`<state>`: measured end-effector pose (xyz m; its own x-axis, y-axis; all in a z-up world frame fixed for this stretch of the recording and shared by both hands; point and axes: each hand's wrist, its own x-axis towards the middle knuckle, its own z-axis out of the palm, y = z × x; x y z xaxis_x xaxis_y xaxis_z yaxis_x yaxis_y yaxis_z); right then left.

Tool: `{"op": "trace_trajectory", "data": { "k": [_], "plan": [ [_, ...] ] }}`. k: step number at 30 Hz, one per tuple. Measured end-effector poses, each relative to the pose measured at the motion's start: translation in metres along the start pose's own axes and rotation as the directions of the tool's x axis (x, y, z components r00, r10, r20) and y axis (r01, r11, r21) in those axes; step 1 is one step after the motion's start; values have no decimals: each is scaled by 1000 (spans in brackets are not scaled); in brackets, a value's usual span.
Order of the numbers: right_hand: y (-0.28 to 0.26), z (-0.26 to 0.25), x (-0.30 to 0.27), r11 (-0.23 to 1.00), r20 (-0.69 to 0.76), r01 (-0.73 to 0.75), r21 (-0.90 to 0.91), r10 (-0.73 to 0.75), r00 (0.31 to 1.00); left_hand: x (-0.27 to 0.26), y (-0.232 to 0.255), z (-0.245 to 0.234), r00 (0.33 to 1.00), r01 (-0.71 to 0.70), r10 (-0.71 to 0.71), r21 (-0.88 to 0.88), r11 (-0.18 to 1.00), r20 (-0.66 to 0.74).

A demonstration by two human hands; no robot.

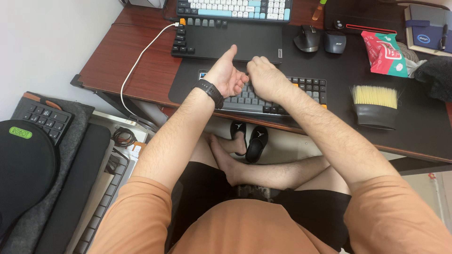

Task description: The person assembles a mechanical keyboard by inserting keycaps into switches on the keyboard base. They pick up keycaps from a nearby surface and place them into the corresponding switch positions one by one.

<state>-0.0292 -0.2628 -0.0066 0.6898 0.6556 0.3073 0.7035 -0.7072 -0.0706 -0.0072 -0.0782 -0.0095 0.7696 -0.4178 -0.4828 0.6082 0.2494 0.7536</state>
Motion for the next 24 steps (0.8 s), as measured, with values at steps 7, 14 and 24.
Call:
{"op": "trace_trajectory", "data": {
  "k": [7,14,24],
  "plan": [
    [1,-23,1,961,17,-118,250,118,993,-7,1,0,979,-137,183,375,917,-89],
    [-12,-41,9,881,-15,-138,453,162,987,-12,0,6,915,-326,400,475,817,-61],
    [35,-3,60,944,-267,-21,328,114,957,-12,6,-17,794,-492,598,458,740,-113]
  ]
}}
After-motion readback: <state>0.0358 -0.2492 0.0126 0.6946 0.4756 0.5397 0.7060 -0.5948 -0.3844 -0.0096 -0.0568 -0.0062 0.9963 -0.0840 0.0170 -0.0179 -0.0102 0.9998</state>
